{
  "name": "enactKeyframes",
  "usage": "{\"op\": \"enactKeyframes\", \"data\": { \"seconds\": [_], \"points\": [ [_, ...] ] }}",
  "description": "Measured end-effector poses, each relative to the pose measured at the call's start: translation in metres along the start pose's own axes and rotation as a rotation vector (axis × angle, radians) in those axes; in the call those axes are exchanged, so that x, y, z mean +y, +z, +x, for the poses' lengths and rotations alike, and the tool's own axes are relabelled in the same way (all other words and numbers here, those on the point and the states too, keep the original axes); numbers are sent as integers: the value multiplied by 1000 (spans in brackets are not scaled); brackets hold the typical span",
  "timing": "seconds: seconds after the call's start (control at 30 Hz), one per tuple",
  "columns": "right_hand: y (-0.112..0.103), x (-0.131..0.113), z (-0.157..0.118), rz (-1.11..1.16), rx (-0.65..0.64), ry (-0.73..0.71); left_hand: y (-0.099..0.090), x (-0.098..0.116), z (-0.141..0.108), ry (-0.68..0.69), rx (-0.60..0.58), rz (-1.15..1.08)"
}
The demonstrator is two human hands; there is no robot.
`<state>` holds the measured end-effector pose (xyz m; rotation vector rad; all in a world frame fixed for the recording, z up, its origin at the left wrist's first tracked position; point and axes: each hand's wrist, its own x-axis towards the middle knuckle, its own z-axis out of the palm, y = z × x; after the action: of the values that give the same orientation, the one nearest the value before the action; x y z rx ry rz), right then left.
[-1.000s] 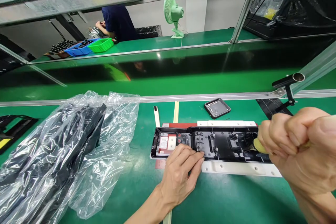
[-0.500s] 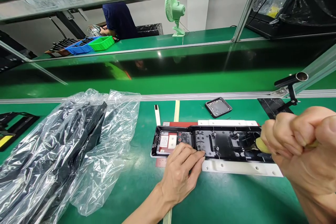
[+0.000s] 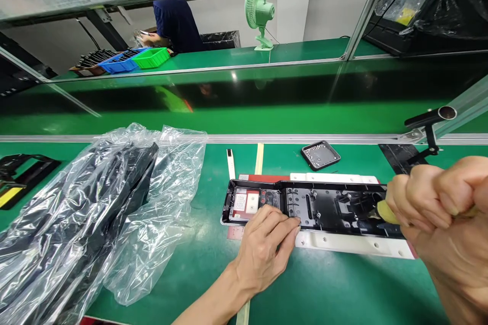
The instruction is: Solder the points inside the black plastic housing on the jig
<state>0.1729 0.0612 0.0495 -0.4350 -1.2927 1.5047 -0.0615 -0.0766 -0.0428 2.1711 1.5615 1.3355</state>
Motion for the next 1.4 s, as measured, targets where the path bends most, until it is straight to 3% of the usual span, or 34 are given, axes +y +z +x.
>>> {"op": "enactKeyframes", "data": {
  "seconds": [0.63, 0.8, 1.13, 1.4],
  "points": [
    [-4, 0, -2, -40, -20, 9, 0, 0, 2, 6, 8, 4],
    [-14, -1, 1, -26, -162, 50, 0, 0, 1, 3, 2, 1],
    [-3, 1, -4, 9, -23, 32, 1, 1, 1, 0, 0, 7],
    [23, -4, -3, -21, 134, 15, 0, 0, 1, 4, 7, 11]
  ]
}}
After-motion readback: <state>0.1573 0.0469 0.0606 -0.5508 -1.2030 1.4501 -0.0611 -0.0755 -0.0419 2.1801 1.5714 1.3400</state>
